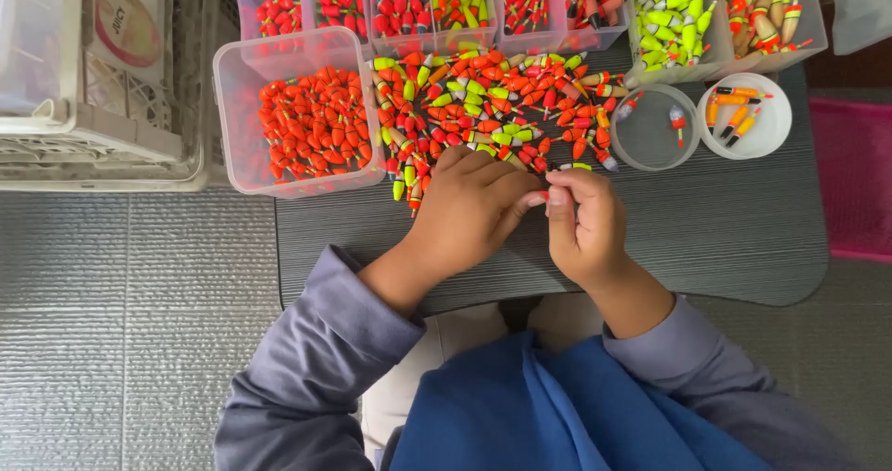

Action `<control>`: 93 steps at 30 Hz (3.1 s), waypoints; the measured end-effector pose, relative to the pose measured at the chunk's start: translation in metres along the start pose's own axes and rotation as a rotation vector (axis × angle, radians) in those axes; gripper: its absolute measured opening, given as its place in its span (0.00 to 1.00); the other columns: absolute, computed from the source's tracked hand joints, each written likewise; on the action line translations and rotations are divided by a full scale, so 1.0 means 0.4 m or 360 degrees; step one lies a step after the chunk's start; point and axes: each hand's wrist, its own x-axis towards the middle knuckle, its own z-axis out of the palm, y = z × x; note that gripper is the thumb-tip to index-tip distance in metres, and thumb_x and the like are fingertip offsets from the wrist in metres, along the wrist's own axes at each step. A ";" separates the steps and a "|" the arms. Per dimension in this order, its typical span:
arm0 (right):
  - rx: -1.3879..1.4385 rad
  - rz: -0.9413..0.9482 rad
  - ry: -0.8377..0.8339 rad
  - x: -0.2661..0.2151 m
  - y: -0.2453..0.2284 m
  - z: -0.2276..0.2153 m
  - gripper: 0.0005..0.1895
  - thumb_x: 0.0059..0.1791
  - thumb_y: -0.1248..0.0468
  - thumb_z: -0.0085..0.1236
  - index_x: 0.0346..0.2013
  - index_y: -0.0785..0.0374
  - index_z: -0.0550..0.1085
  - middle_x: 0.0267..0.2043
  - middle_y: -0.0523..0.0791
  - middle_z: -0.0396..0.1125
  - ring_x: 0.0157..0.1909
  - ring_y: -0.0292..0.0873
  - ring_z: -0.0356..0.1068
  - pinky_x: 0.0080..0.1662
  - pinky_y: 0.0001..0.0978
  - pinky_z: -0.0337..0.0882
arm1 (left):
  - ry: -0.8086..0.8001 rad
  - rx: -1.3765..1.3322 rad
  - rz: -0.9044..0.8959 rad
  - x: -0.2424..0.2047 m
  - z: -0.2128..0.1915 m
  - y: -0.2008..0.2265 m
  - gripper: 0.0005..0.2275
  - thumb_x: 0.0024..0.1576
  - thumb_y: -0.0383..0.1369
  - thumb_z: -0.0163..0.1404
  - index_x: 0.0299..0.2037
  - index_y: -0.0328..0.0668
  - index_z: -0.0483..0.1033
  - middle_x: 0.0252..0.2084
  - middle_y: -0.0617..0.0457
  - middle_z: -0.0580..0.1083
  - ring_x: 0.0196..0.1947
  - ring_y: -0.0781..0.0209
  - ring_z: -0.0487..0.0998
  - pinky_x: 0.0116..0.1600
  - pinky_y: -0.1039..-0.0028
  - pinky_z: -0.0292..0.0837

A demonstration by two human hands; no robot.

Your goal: The person sits at a table and assembles small fishing floats by hand. They pick up orange and yellow float bodies and attach small red tips to them, placing the finished items into a pile on the table.

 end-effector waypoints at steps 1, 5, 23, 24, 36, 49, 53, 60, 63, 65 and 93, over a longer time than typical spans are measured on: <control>0.0000 0.0000 -0.0001 0.005 -0.007 -0.002 0.08 0.56 0.71 0.44 0.45 0.71 0.71 0.24 0.46 0.69 0.25 0.42 0.69 0.34 0.36 0.72 | 0.0001 0.0000 -0.0001 -0.002 0.002 -0.002 0.08 0.63 0.38 0.50 0.37 0.45 0.79 0.29 0.53 0.75 0.31 0.52 0.76 0.43 0.63 0.66; 0.0012 0.0030 -0.0041 0.020 -0.026 -0.005 0.09 0.57 0.70 0.42 0.46 0.72 0.71 0.23 0.46 0.68 0.24 0.41 0.68 0.34 0.35 0.72 | 0.0031 0.0043 0.0084 -0.002 0.005 -0.008 0.05 0.61 0.35 0.53 0.38 0.46 0.79 0.31 0.54 0.75 0.32 0.52 0.76 0.44 0.62 0.67; 0.0155 0.0045 0.0003 0.016 -0.027 0.000 0.10 0.57 0.71 0.39 0.46 0.74 0.69 0.22 0.45 0.65 0.24 0.40 0.67 0.33 0.33 0.73 | 0.0068 0.0057 0.0167 -0.009 0.011 -0.008 0.05 0.62 0.35 0.50 0.39 0.47 0.79 0.31 0.53 0.74 0.32 0.52 0.77 0.44 0.63 0.66; 0.0190 0.0021 0.0011 0.018 -0.026 0.003 0.10 0.58 0.71 0.38 0.47 0.75 0.67 0.22 0.46 0.65 0.24 0.39 0.67 0.32 0.32 0.72 | 0.0095 0.0082 0.0193 -0.010 0.011 -0.007 0.05 0.63 0.34 0.50 0.40 0.48 0.79 0.31 0.53 0.74 0.32 0.52 0.76 0.44 0.63 0.67; 0.0288 0.0171 0.0004 0.002 -0.015 0.003 0.10 0.58 0.70 0.39 0.48 0.75 0.66 0.21 0.46 0.62 0.23 0.40 0.66 0.33 0.36 0.75 | 0.0070 0.0159 0.0199 -0.010 0.014 -0.011 0.02 0.60 0.32 0.52 0.39 0.48 0.78 0.30 0.55 0.73 0.31 0.54 0.76 0.44 0.62 0.67; -0.0024 0.0542 -0.0385 0.036 -0.033 0.021 0.13 0.54 0.63 0.55 0.52 0.61 0.69 0.25 0.47 0.69 0.22 0.46 0.68 0.28 0.36 0.69 | 0.0202 0.0876 0.0057 0.051 -0.220 0.001 0.03 0.51 0.31 0.58 0.34 0.51 0.79 0.26 0.60 0.71 0.30 0.56 0.74 0.46 0.60 0.66; -0.0658 0.0298 -0.0611 0.031 -0.033 0.045 0.14 0.51 0.56 0.62 0.45 0.60 0.74 0.25 0.40 0.64 0.30 0.44 0.68 0.33 0.41 0.68 | 0.0342 0.1322 -0.0468 0.041 -0.278 -0.010 0.07 0.62 0.34 0.53 0.33 0.46 0.73 0.27 0.56 0.68 0.30 0.52 0.65 0.44 0.62 0.55; -0.0799 0.0093 -0.0594 0.035 -0.027 0.058 0.06 0.53 0.64 0.59 0.37 0.64 0.72 0.31 0.47 0.67 0.34 0.51 0.68 0.34 0.45 0.68 | 0.0259 0.0726 -0.0349 0.057 -0.230 0.015 0.05 0.62 0.34 0.51 0.45 0.46 0.76 0.40 0.54 0.75 0.39 0.49 0.71 0.46 0.60 0.56; -0.0639 0.0044 -0.0522 0.037 -0.036 0.050 0.07 0.54 0.68 0.52 0.46 0.61 0.73 0.40 0.46 0.71 0.40 0.51 0.70 0.41 0.43 0.70 | -0.0119 0.0576 0.0023 0.036 -0.137 0.001 0.08 0.63 0.37 0.50 0.48 0.46 0.74 0.43 0.52 0.74 0.39 0.47 0.71 0.40 0.59 0.64; -0.0583 0.0116 -0.0502 0.028 -0.033 0.038 0.03 0.55 0.67 0.50 0.43 0.63 0.70 0.36 0.47 0.67 0.36 0.51 0.67 0.36 0.44 0.67 | -0.0207 0.0565 0.0018 0.013 -0.083 -0.011 0.10 0.62 0.37 0.50 0.49 0.45 0.74 0.44 0.53 0.73 0.39 0.48 0.71 0.41 0.60 0.66; -0.1536 -0.0825 -0.2148 0.511 -0.199 0.476 0.08 0.43 0.62 0.59 0.34 0.42 0.79 0.29 0.37 0.73 0.47 0.47 0.67 0.59 0.54 0.58 | 0.0086 0.0198 0.0082 -0.094 0.132 -0.083 0.04 0.52 0.25 0.45 0.30 0.36 0.74 0.33 0.37 0.71 0.37 0.36 0.68 0.47 0.45 0.65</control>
